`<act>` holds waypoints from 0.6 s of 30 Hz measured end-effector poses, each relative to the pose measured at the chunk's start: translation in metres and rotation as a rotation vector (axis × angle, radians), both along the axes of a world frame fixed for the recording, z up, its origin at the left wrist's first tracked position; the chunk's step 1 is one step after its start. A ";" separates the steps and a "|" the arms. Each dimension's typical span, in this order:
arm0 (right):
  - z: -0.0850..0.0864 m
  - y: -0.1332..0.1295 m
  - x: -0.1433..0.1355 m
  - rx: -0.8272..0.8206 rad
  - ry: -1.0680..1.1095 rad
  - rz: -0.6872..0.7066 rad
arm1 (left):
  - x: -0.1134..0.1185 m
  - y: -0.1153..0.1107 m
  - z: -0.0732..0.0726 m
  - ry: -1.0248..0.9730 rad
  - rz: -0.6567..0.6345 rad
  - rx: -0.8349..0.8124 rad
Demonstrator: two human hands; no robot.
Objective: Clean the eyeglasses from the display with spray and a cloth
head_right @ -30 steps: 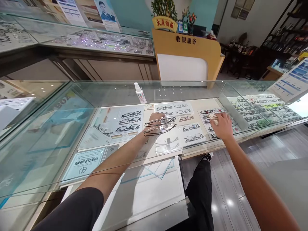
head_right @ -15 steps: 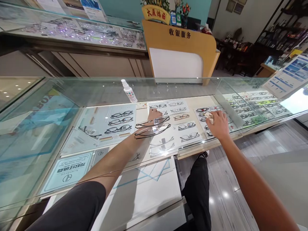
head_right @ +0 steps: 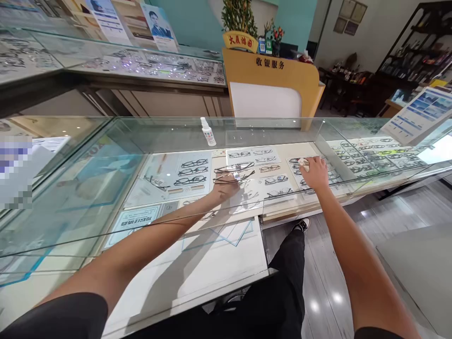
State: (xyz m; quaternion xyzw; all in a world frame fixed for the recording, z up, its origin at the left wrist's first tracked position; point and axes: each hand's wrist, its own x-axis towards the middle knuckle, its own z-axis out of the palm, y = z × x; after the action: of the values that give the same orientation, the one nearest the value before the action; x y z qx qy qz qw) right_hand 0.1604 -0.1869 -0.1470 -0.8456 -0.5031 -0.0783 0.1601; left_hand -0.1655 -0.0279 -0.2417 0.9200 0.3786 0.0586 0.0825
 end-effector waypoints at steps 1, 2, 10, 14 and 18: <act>0.000 0.001 0.000 -0.004 -0.001 0.000 | -0.007 -0.008 0.003 0.034 0.013 0.005; 0.000 0.002 0.001 -0.009 -0.003 -0.002 | -0.013 -0.017 0.008 0.072 0.025 0.012; 0.001 0.007 0.003 -0.010 0.019 -0.006 | -0.054 -0.094 0.051 0.169 -0.145 -0.032; 0.003 0.007 0.002 -0.017 0.029 -0.004 | -0.066 -0.133 0.069 0.168 -0.292 -0.078; 0.004 0.007 0.002 -0.022 0.014 -0.008 | -0.069 -0.164 0.097 0.146 -0.397 -0.080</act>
State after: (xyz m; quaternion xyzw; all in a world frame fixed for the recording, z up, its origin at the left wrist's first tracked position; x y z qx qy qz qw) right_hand 0.1625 -0.1801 -0.1433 -0.8500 -0.4993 -0.0675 0.1539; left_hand -0.2347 -0.1920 -0.1446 0.9743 0.1971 -0.0404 0.1011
